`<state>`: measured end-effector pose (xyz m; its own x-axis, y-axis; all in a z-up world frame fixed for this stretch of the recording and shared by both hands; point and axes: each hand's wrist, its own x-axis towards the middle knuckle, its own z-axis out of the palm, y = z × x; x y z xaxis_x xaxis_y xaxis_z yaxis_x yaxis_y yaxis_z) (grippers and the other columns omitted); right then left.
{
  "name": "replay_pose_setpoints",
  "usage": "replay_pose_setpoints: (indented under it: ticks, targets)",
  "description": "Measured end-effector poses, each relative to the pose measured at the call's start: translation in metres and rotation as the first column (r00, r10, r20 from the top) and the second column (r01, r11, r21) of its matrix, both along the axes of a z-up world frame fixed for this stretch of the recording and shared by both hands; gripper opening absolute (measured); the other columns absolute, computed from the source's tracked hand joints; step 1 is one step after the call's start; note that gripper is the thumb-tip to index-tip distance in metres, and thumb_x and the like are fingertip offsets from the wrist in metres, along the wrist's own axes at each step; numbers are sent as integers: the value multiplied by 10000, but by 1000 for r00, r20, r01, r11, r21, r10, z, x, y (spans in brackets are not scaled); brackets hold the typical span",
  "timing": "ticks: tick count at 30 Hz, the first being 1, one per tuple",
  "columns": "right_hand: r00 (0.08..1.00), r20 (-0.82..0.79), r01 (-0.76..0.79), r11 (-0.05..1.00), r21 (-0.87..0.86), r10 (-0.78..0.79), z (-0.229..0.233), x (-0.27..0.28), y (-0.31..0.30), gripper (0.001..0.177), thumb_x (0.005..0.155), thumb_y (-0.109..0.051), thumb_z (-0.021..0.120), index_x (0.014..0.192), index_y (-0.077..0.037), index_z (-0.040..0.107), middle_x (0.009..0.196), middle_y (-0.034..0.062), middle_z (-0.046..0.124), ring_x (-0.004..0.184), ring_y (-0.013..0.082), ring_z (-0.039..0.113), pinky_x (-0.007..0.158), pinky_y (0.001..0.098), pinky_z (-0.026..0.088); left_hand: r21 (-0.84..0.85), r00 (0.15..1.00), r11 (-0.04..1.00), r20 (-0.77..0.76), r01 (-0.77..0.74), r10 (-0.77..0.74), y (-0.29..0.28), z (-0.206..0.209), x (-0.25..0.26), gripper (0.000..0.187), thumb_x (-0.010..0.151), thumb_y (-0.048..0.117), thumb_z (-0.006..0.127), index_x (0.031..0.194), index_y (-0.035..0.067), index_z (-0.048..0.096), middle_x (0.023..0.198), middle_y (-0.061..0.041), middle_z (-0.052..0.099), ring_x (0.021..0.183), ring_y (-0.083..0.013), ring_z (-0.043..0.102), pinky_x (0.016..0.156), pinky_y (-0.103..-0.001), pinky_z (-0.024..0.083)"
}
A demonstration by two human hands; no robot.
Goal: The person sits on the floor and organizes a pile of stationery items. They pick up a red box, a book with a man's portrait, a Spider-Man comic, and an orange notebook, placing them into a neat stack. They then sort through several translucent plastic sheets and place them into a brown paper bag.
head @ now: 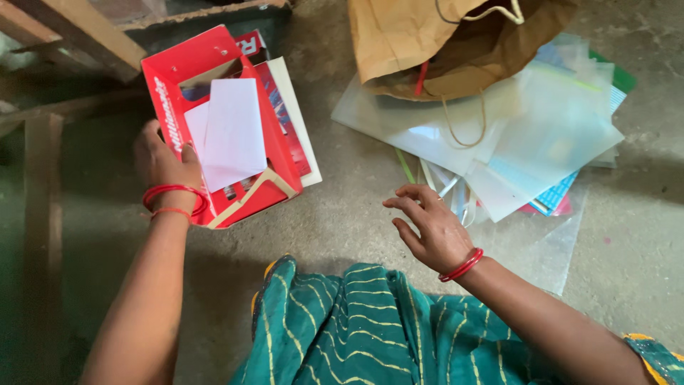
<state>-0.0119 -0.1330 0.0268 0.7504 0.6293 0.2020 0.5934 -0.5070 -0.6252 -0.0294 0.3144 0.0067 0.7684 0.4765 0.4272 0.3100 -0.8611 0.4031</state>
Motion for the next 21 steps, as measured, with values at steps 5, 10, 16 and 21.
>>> replay_pose_setpoints:
  ticks: [5,10,16,21]
  targets:
    - [999,-24,37,999,2,-37,-1,5,-17,310,892,-120,680,1201,-134,664,1264,151,574,1032,334,658,850,445,554,181,976,963,45,201,-213,-63,48,15,576,926,48,761,1422,21,470,1464,-217,519,1361,-425,470,1110,-530,397]
    - [998,66,23,1000,16,-24,3,17,-42,324,886,-119,690,1208,-117,657,1246,163,578,1053,357,623,884,457,530,28,851,854,69,520,-520,-160,84,38,492,914,59,740,1360,56,533,1418,-196,549,1349,-412,497,1134,-513,418]
    - [976,212,-12,986,-164,47,18,68,-103,316,847,-146,720,1154,-99,662,1205,143,617,1081,366,607,914,461,522,-34,618,617,23,786,-786,-270,106,63,244,866,128,744,1103,112,689,1294,-146,624,1208,-379,575,1048,-466,463]
    - [957,243,8,822,-570,159,50,110,-188,319,806,-188,724,1119,-136,695,1178,131,642,1104,349,608,927,447,527,-208,491,524,-189,826,-850,-355,111,84,251,881,239,744,1099,121,700,1193,-147,643,1162,-383,571,1002,-451,471]
